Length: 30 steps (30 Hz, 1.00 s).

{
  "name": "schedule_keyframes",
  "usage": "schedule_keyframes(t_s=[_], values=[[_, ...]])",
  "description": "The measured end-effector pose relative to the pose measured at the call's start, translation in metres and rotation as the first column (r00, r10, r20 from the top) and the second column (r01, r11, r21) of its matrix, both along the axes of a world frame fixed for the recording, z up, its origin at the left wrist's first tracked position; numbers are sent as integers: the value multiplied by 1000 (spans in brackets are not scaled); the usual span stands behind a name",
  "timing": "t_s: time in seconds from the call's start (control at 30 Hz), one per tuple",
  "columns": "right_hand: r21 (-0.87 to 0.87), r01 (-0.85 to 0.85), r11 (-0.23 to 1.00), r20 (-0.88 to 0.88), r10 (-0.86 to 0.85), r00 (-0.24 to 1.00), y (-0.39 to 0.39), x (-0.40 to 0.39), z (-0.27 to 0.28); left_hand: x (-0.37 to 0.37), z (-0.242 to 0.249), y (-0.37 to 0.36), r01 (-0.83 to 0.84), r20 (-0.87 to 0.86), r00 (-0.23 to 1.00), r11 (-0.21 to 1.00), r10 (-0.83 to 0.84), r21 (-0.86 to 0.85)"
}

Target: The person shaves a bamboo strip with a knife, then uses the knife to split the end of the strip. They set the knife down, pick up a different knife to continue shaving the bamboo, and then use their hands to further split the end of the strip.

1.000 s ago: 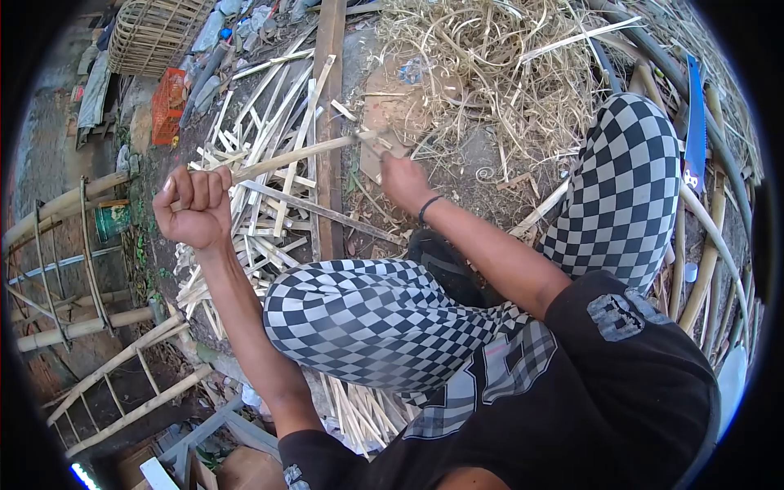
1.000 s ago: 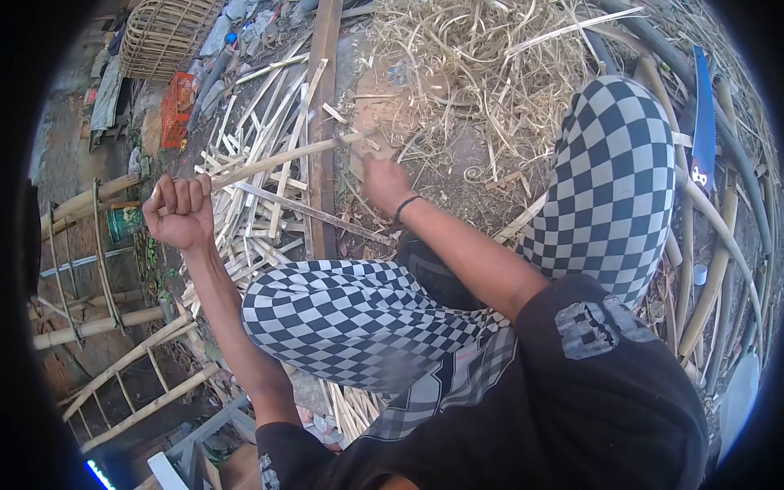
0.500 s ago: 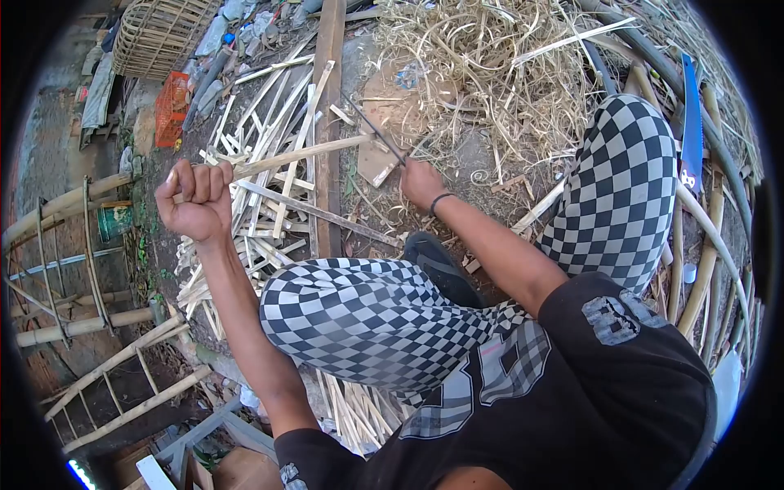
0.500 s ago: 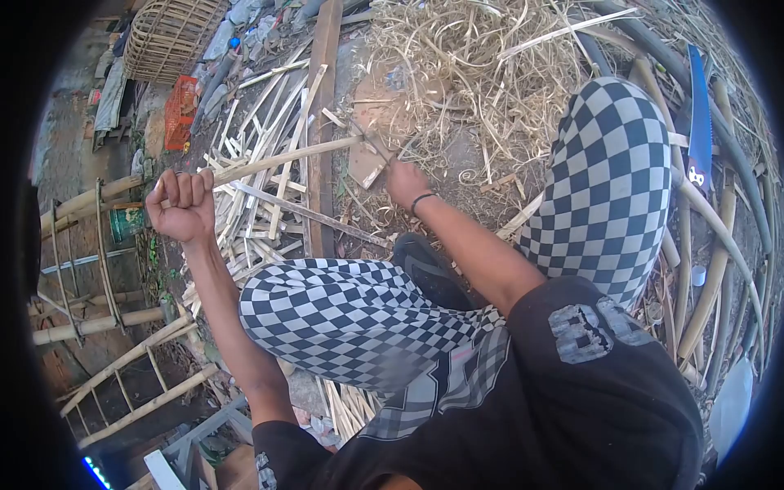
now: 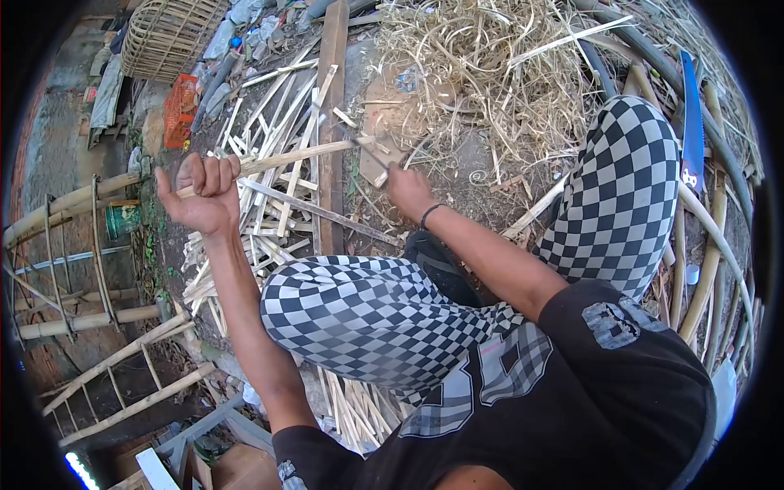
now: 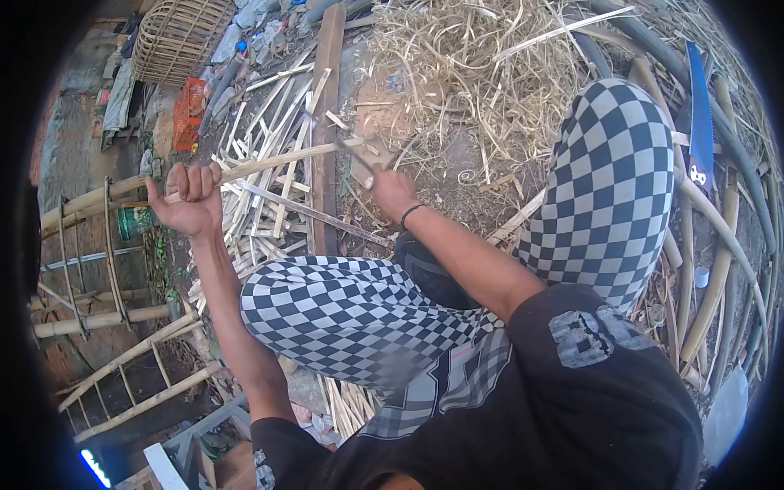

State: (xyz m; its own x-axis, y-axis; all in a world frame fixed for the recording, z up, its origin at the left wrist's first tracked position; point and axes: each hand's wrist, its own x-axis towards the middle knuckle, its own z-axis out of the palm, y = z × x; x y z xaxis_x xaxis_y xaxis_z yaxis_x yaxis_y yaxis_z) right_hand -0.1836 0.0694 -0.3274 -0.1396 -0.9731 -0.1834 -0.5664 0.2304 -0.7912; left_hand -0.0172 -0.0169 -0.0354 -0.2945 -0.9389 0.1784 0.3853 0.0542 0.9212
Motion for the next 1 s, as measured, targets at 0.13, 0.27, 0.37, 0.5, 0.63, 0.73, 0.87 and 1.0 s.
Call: schedule_keyframes(t_s=[0.13,0.27,0.37,0.5,0.63,0.73,0.87,1.0], values=[[228,20,973,-96,2,995,8,-42,-31,-2,3,0,74,-42,997,996,-72,48],[245,39,969,41,-51,998,-7,-20,10,3,4,-10,449,26,894,894,-448,-17],[-23,42,999,159,-37,987,-6,-8,77,6,6,-16,515,35,857,856,-514,-46],[-219,-51,974,288,114,951,3,6,152,3,13,-19,554,35,832,830,-553,-58],[-217,17,976,250,38,967,-1,13,99,4,12,-19,503,36,864,861,-502,-69],[-87,92,992,186,-75,980,-1,6,45,8,12,-24,445,4,895,892,-446,-78],[-64,20,998,149,-11,989,-6,4,77,8,10,-22,464,40,886,879,-462,-107],[-265,-74,961,216,134,967,3,11,152,12,7,-22,434,7,900,894,-436,-115]])
